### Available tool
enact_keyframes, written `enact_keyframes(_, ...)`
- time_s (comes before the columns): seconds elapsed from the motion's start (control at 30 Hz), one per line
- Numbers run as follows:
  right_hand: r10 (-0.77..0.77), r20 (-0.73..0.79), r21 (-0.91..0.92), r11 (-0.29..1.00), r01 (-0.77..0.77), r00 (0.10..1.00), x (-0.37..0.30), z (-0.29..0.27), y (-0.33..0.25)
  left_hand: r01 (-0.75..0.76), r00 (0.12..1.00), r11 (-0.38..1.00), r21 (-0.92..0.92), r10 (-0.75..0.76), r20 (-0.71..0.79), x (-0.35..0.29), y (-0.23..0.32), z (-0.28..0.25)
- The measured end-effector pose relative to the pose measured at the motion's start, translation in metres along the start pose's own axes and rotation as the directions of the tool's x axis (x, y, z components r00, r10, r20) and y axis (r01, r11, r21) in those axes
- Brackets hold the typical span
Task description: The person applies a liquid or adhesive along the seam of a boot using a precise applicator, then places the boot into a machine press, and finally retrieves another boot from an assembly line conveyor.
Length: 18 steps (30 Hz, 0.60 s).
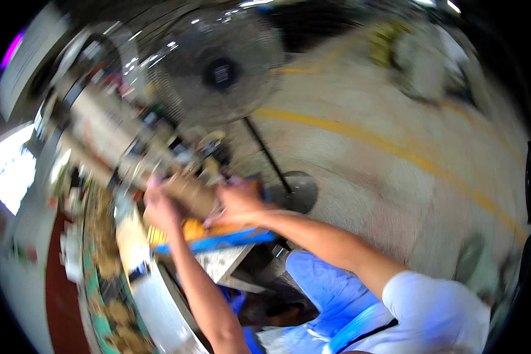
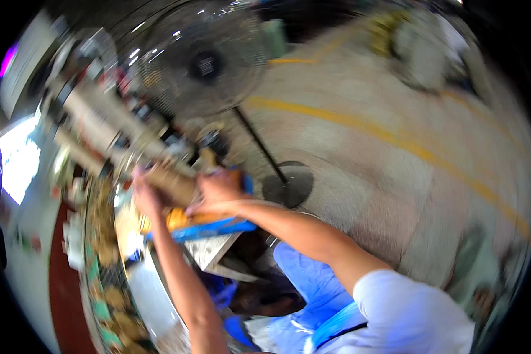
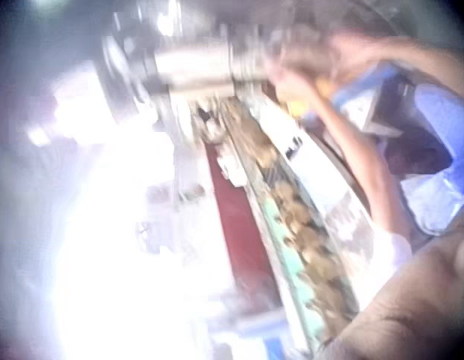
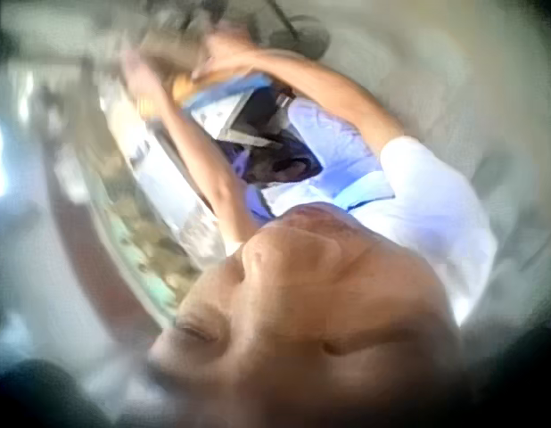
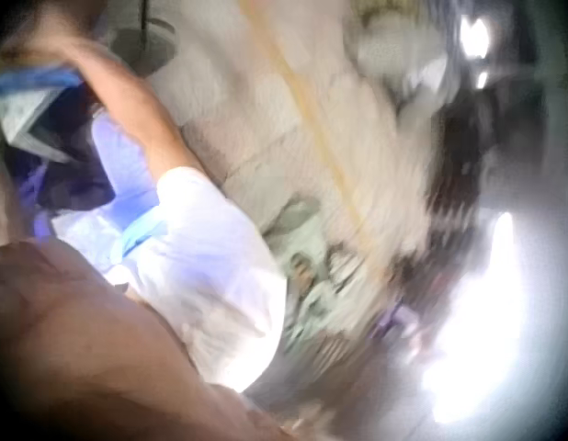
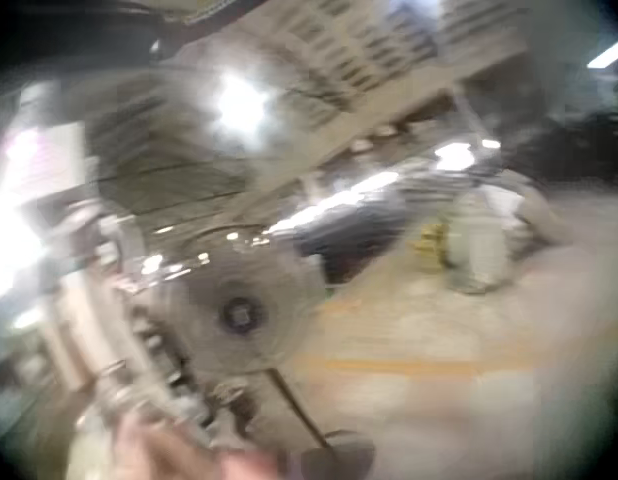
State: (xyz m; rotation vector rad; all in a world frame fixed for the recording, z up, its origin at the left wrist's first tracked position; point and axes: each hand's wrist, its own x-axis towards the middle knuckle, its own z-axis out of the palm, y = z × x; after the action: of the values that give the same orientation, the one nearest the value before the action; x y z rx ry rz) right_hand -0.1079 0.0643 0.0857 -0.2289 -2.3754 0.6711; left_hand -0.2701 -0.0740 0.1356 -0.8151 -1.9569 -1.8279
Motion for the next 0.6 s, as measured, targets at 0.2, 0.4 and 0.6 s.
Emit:
enact_keyframes(0.2, 0.024, 0.156, 0.309, 0.948, -0.072, 0.987, -0.014, -0.019, 0.028, -0.169, 0.881, 0.942, -0.289, 0.013, -0.474, -0.057, 0.038, 0.031)
enact_keyframes(0.4, 0.048, 0.146, 0.273, 0.958, -0.087, 0.988, -0.006, -0.012, 0.04, -0.298, 0.833, 0.58, -0.758, -0.229, -0.503, -0.085, 0.073, -0.116)
enact_keyframes(0.6, 0.087, 0.157, 0.257, 0.958, -0.126, 0.984, -0.013, -0.011, 0.031, 0.139, 0.914, 0.905, -0.402, -0.273, -0.298, -0.148, 0.009, -0.291)
